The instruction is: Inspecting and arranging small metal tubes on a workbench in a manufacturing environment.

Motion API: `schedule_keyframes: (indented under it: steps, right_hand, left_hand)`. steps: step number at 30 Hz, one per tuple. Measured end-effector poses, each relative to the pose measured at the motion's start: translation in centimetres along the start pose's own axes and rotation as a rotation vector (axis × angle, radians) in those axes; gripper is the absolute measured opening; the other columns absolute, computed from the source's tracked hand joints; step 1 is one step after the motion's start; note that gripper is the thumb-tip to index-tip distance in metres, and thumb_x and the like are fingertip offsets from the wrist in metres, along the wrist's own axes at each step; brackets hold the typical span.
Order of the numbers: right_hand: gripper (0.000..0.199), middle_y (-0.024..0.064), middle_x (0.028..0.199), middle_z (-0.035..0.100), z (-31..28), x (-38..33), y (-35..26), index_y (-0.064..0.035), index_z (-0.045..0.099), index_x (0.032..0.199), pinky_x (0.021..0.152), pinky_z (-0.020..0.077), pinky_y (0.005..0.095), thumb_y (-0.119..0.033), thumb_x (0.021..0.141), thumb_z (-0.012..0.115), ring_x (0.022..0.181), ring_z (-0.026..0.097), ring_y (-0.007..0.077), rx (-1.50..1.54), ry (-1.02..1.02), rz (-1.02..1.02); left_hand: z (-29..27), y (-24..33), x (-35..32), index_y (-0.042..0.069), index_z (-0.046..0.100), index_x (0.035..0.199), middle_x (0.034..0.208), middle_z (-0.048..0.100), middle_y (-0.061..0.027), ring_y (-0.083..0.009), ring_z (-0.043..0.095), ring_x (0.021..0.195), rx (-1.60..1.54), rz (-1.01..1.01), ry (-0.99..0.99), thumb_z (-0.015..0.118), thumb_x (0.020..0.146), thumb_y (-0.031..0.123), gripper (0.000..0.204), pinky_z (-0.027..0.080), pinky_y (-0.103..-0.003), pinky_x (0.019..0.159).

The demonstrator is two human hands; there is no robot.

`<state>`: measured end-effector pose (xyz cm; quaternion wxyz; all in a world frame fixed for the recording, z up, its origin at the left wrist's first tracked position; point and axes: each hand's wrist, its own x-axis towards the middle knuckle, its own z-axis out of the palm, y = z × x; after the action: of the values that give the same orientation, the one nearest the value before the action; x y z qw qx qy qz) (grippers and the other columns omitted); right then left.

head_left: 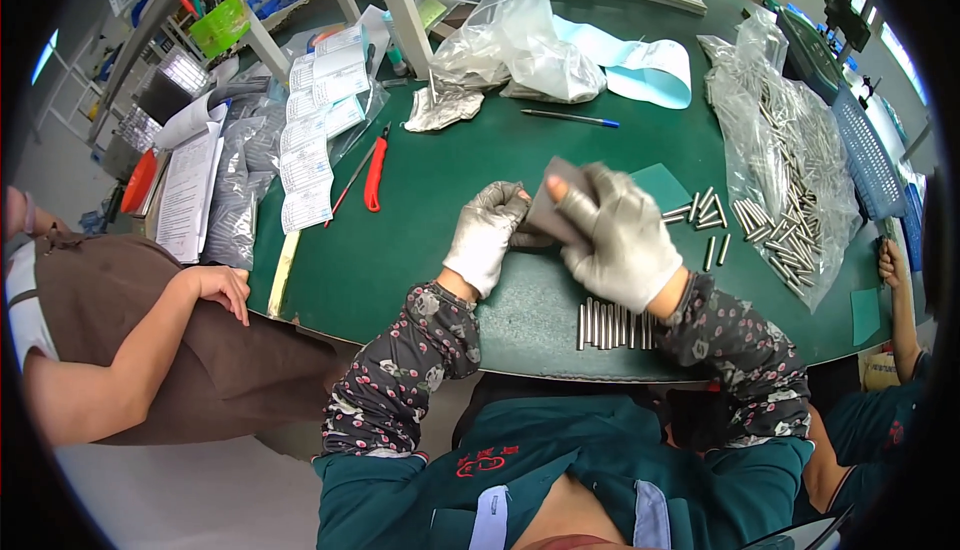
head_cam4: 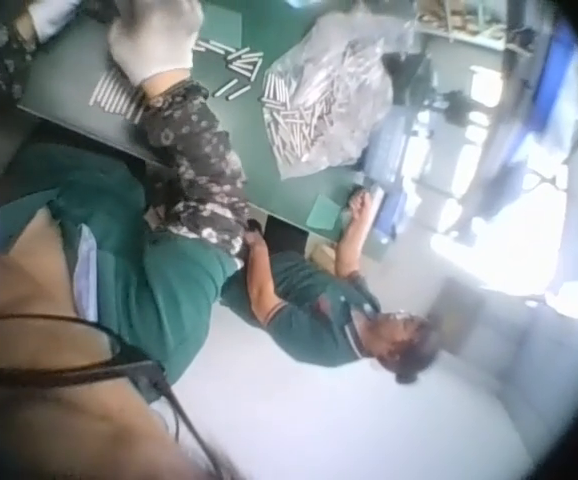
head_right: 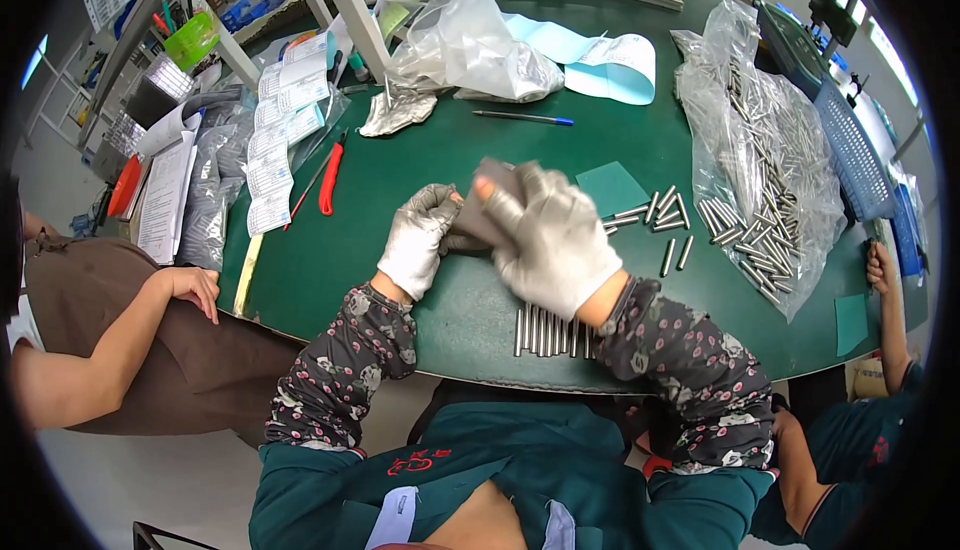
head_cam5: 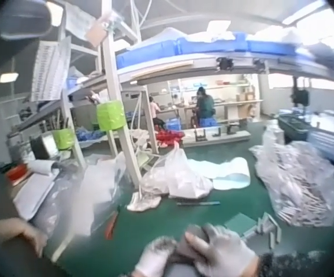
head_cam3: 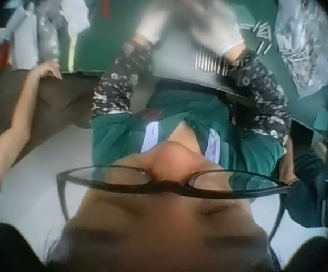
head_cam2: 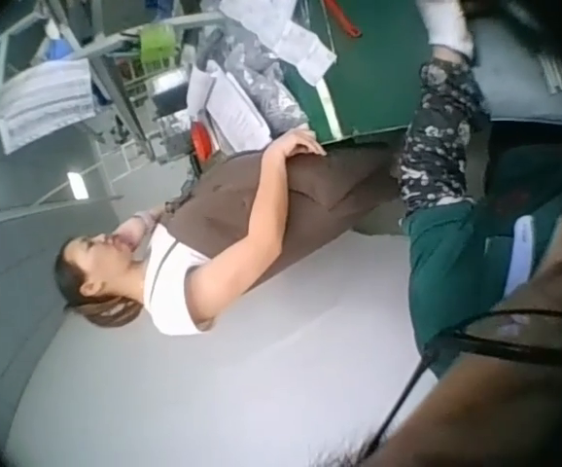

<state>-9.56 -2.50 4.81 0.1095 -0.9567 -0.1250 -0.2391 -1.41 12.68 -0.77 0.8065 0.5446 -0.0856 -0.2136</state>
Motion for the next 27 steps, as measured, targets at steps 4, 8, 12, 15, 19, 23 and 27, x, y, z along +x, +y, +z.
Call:
schedule_keyframes:
  steps: [4,8,12,15,19,23,27]
  right_hand:
    - [0.05,0.023,0.102,0.051,-0.7,2.2,1.6,-0.0075,0.055,0.113,0.077,0.0441,0.0435,-0.015,0.064,0.058,0.089,0.052,0.0363,-0.062,0.118,0.096]
    - [0.053,0.026,0.106,0.05,-0.7,2.1,-1.9,-0.0074,0.055,0.112,0.083,0.0416,0.0452,-0.012,0.059,0.06,0.095,0.05,0.0403,0.193,-0.095,-0.09]
    - [0.053,0.0239,0.108,0.051,-0.9,1.7,1.8,-0.0058,0.054,0.115,0.082,0.0421,0.0434,-0.005,0.061,0.057,0.096,0.05,0.0386,-0.095,0.175,0.065]
    - [0.062,0.0265,0.112,0.047,-1.7,0.7,-2.1,-0.0116,0.05,0.121,0.085,0.041,0.0455,-0.011,0.059,0.059,0.099,0.048,0.0419,0.038,-0.043,-0.211]
    - [0.059,0.0249,0.113,0.047,-1.0,2.1,1.5,-0.0085,0.051,0.12,0.086,0.0404,0.0451,-0.008,0.062,0.057,0.1,0.048,0.0392,-0.234,0.08,0.042]
    - [0.066,0.0262,0.115,0.045,-1.3,0.9,-2.2,-0.0122,0.047,0.125,0.088,0.0392,0.0471,-0.006,0.06,0.054,0.101,0.047,0.042,-0.048,-0.085,-0.232]
    - [0.062,0.0269,0.114,0.046,-1.5,2.3,0.7,-0.0098,0.05,0.121,0.088,0.0392,0.0462,-0.007,0.059,0.055,0.102,0.047,0.0407,-0.219,0.065,0.04]
  left_hand:
    - [-1.3,0.5,0.5,0.002,0.05,0.099,0.094,0.06,-0.012,-0.025,0.062,0.084,-0.048,0.016,-0.105,0.053,0.089,0.017,0.019,0.056,-0.035,0.068]
    - [-1.9,0.1,-0.7,0.001,0.05,0.099,0.092,0.061,-0.0145,-0.0272,0.063,0.08,0.009,0.122,-0.002,0.054,0.088,0.016,0.019,0.055,-0.036,0.066]
    - [-0.4,-0.1,-0.1,0.004,0.05,0.096,0.076,0.056,-0.0057,-0.0201,0.061,0.08,-0.155,-0.041,-0.156,0.054,0.088,0.017,0.016,0.054,-0.033,0.067]
    - [-0.3,-0.7,0.2,0.005,0.05,0.095,0.069,0.052,-0.0002,-0.014,0.059,0.078,0.189,0.101,-0.088,0.053,0.088,0.016,0.012,0.055,-0.034,0.068]
    - [0.7,1.7,-1.9,0.008,0.055,0.083,0.068,0.05,0.004,-0.0049,0.047,0.06,-0.259,-0.114,-0.089,0.051,0.09,0.018,0.012,0.044,-0.02,0.055]
    - [-0.5,-0.4,0.1,0.005,0.05,0.089,0.077,0.057,-0.0028,-0.0152,0.062,0.071,0.062,0.081,-0.037,0.052,0.089,0.015,0.01,0.054,-0.027,0.057]
    - [0.1,0.6,-0.9,0.008,0.053,0.088,0.073,0.051,0.0019,-0.0097,0.057,0.07,-0.243,-0.084,-0.145,0.054,0.088,0.019,0.011,0.052,-0.026,0.06]
